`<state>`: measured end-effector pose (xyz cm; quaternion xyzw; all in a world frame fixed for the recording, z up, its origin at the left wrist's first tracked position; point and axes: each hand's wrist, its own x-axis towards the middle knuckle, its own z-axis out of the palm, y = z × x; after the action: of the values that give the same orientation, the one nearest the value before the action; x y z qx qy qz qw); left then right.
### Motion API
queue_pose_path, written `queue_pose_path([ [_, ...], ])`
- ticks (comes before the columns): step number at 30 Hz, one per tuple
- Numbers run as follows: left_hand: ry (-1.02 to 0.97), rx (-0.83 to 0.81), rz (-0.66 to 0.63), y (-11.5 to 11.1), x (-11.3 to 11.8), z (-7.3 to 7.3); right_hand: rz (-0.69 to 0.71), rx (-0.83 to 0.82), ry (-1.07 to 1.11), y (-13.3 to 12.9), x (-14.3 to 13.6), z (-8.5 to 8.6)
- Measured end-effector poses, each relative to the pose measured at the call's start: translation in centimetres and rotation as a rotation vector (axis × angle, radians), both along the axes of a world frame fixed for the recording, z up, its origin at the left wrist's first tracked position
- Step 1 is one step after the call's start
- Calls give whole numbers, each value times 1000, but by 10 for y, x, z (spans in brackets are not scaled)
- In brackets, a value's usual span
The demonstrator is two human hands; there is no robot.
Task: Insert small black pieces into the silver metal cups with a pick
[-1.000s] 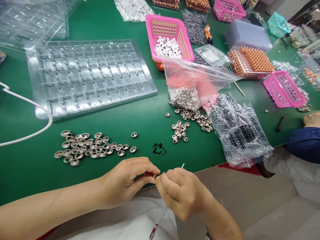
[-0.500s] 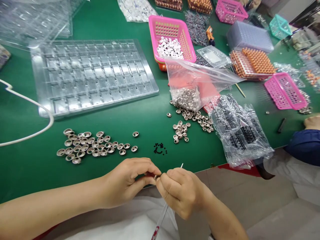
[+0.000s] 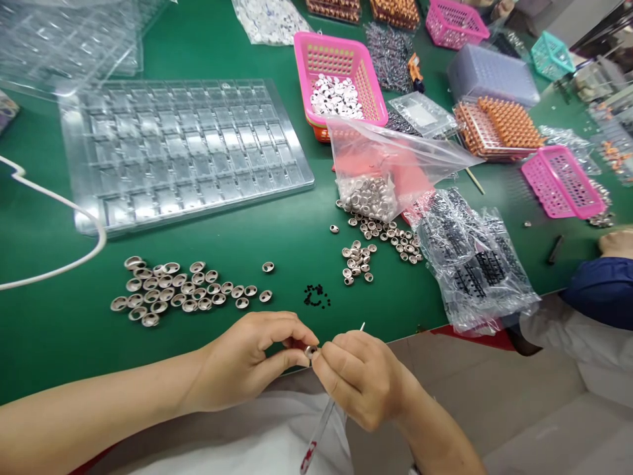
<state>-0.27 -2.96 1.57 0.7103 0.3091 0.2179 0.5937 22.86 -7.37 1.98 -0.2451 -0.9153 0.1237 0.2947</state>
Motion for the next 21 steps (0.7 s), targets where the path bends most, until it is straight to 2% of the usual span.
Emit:
queue_pose_path([
  [8, -14, 124, -32, 0, 0, -4, 22, -39, -34, 6, -4, 4],
  [16, -9, 128, -49, 0, 1, -4, 47, -153, -107, 5, -2, 8],
  [21, -6, 113, -53, -1, 1, -3, 37, -137, -88, 4, -1, 7],
])
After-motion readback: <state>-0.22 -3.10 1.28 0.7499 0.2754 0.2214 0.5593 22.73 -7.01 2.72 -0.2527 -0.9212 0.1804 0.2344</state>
